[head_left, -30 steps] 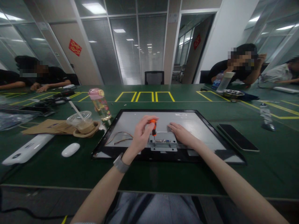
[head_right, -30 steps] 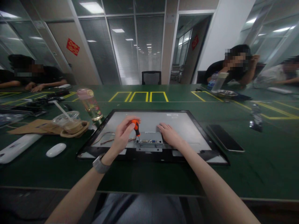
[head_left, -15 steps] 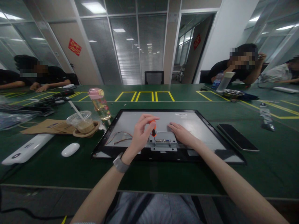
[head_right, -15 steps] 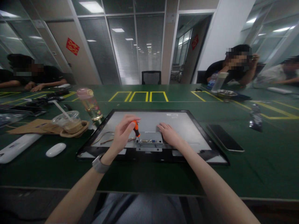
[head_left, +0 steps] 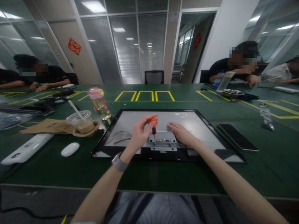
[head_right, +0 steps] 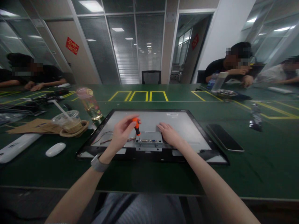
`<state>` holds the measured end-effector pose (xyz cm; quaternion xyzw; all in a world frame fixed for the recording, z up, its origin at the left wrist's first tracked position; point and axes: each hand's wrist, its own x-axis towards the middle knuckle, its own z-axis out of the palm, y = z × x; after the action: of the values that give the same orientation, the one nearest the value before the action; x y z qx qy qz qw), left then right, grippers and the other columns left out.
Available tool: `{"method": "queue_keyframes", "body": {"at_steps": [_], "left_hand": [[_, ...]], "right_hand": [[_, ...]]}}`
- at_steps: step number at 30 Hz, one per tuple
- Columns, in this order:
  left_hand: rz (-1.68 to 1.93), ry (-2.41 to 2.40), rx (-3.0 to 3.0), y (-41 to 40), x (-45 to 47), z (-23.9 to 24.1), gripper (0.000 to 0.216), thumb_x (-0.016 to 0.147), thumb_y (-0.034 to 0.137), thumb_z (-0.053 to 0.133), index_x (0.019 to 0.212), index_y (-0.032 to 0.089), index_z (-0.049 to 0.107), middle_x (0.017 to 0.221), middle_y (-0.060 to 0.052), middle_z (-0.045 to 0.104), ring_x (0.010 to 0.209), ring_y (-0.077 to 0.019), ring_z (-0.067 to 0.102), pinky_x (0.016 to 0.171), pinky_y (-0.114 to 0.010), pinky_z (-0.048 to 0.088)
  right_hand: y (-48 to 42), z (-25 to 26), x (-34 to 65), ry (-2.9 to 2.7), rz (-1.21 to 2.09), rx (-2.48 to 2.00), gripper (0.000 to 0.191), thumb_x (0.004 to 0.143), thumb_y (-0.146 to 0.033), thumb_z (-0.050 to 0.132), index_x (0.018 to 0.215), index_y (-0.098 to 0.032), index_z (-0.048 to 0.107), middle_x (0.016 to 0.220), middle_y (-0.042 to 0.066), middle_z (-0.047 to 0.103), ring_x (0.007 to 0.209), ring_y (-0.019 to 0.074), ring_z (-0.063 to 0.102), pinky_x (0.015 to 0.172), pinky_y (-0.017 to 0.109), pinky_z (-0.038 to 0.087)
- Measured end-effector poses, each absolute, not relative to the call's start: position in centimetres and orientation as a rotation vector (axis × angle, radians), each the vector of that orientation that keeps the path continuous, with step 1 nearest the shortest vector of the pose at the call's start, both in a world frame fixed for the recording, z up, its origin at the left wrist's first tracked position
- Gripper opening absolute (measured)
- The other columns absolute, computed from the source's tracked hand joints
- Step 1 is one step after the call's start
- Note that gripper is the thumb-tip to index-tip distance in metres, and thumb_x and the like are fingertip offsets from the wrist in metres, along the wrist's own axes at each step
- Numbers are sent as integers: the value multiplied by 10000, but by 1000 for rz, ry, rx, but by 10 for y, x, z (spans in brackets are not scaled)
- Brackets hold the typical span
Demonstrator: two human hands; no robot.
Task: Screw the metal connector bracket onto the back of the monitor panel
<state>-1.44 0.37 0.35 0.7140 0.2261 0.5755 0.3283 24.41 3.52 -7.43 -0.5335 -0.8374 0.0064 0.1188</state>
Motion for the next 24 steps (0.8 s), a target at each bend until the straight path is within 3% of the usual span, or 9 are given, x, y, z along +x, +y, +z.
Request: {"method": "queue_keyframes", "body": {"at_steps": [4,10,16,22,24], "left_hand": [[1638,677,1939,5,-15,4,172,844,267,716,1009,232,752,916,-36,606,850,-150,602,822,-304,520],[1487,598,1908,2,-20,9,304,993,267,468,1198,221,687,1032,-77,691,942,-183,650,867,-347,529],[1675,710,2004,7,-18,6,220,845,287,729,1059,238,747,893,-20,618,801,-138,590,782,-287,511],[1536,614,2026,2,-19,7,329,1004,237,432,1233,226,667,1097,-78,680,981,-175,639,882,-329,513],[1529,609,2021,1,-18,8,320,985,227,476,1251,223,653,1042,-71,685,919,-167,643,851,-321,518]], "right_hand": [[36,-76,244,-2438,26,-1575,498,950,-92,352,1421,-121,512,1481,204,508,1352,281,514,1130,487,394],[35,-74,243,-2431,31,-1596,481,974,-121,336,1421,-119,515,1490,207,500,1365,294,503,1136,492,389],[34,-73,243,-2436,27,-1581,489,971,-118,333,1429,-119,504,1494,213,492,1367,293,500,1134,497,390],[34,-73,243,-2451,24,-1589,479,983,-130,316,1420,-95,506,1485,221,497,1367,281,501,1144,473,385],[34,-73,243,-2452,16,-1598,482,975,-119,324,1421,-96,504,1488,217,496,1367,280,501,1147,466,382]]}}
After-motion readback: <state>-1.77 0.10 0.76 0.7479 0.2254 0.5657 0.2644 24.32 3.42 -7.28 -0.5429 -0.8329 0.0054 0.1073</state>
